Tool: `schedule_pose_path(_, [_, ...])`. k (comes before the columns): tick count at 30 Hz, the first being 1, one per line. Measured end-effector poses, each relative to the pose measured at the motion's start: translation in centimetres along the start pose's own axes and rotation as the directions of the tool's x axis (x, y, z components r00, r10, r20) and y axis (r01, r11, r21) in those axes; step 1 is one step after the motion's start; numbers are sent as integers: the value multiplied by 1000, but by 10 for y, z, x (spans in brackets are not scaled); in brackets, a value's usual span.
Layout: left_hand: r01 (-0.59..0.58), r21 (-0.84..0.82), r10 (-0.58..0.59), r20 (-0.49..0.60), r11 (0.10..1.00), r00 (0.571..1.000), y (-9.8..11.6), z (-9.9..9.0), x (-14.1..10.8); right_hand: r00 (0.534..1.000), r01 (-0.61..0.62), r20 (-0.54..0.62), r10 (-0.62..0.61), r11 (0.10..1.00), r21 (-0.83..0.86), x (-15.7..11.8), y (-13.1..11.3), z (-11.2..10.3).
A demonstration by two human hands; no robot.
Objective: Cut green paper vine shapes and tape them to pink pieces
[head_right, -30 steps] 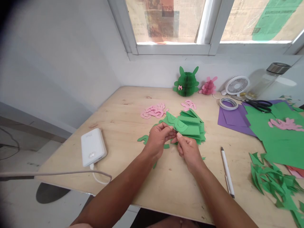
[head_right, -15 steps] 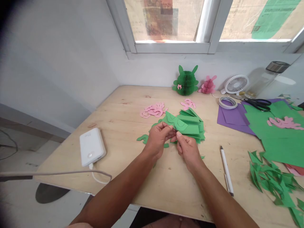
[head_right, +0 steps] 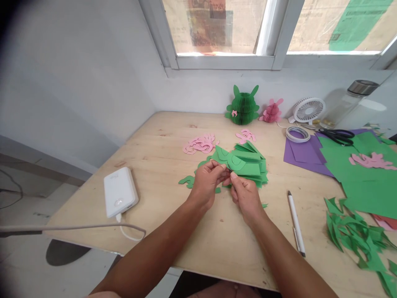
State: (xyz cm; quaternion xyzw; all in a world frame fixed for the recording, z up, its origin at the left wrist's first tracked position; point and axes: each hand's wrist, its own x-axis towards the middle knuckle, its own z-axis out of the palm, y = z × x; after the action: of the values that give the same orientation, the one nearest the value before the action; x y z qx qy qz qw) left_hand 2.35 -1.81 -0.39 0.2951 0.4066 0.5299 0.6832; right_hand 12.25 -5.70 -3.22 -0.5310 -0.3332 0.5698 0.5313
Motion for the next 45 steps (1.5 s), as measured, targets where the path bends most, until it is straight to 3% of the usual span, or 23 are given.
schedule_pose_path(45, [-35,-108,35,-2,994,999,-10,7,-6,998,58,-36,-59,998,-30,-1,1,2])
